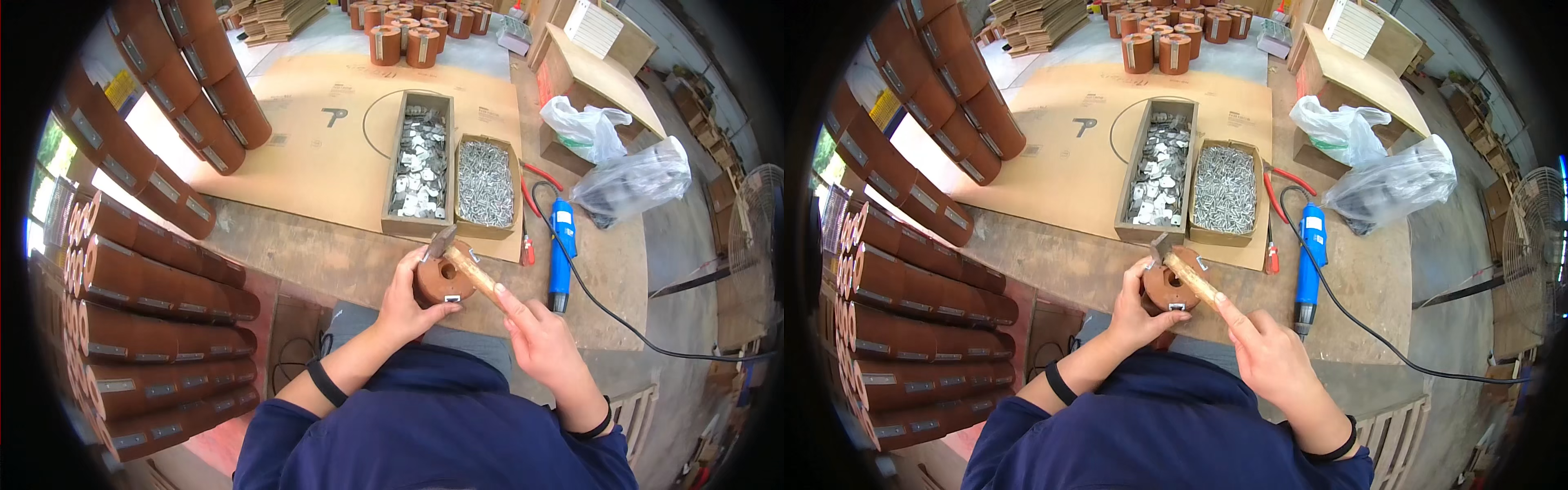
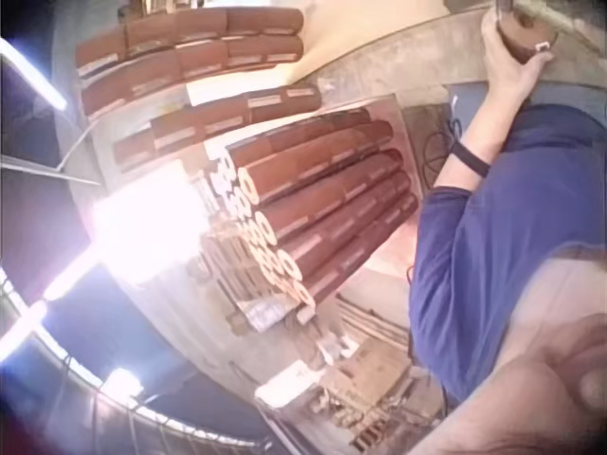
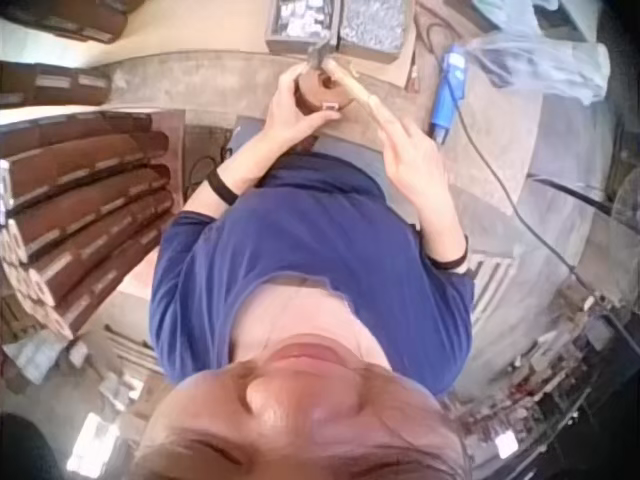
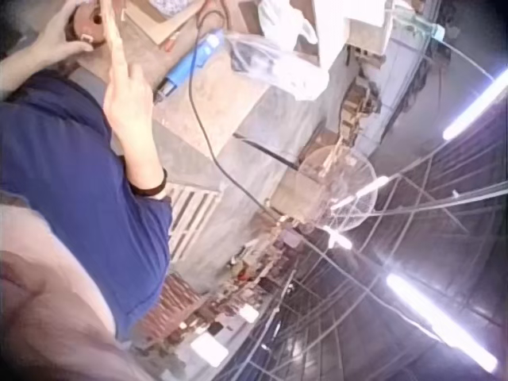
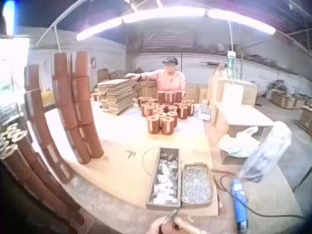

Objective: Assembling metal brackets onto wooden cylindrical parts using an electric screwdriver.

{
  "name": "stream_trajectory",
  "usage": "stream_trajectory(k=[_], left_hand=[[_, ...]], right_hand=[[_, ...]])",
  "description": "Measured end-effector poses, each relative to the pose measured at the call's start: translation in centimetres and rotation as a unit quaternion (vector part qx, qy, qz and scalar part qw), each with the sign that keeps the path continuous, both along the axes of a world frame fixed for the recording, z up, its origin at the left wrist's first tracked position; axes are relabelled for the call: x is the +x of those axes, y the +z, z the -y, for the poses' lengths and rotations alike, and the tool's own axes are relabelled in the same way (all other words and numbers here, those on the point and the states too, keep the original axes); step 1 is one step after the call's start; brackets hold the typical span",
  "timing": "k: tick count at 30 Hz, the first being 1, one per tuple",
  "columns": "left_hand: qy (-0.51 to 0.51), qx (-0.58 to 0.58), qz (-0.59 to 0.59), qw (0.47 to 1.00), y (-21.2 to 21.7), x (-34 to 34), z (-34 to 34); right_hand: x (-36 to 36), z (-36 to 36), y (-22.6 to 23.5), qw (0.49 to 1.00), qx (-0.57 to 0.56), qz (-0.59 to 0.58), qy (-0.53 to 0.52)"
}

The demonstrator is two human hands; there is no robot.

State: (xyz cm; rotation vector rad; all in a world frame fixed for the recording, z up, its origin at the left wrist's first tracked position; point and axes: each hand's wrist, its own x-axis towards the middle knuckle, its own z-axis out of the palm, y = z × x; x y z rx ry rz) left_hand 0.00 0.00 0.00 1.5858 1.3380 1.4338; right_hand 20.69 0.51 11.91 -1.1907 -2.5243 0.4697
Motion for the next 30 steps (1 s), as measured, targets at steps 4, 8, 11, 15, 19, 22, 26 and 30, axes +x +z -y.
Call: stream_trajectory(k=[4,8,11,15,19,22,26,30], left_hand=[[0.008,0.003,-0.007,1.000,0.2,0.2,0.0],[0.021,0.011,-0.073,0.997,0.4,0.3,0.4],[0.017,-0.018,-0.031,0.999,0.0,0.2,0.1],[0.017,-0.045,-0.003,0.999,-0.4,0.1,0.2],[0.015,-0.025,-0.007,1.000,0.3,0.3,0.2],[0.009,-0.028,-0.006,1.000,0.5,0.2,0.3],[0.013,-0.036,-0.031,0.999,0.4,0.0,0.3],[0.012,-0.027,-0.035,0.999,0.0,0.2,0.5]], right_hand=[[0.1,0.2,0.7,0.999,0.001,-0.053,-0.010],[0.2,0.6,0.4,1.000,0.009,-0.020,-0.006],[-0.1,0.4,0.4,1.000,0.011,-0.016,-0.002],[-0.1,0.6,0.7,0.997,0.023,-0.075,0.005],[0.0,0.8,0.4,1.000,0.017,-0.018,0.010],[0.0,1.2,0.3,0.998,0.021,-0.055,0.006],[-0.1,1.1,0.0,0.999,0.017,-0.034,0.010],[0.1,1.3,0.5,1.000,0.014,-0.016,0.000]])
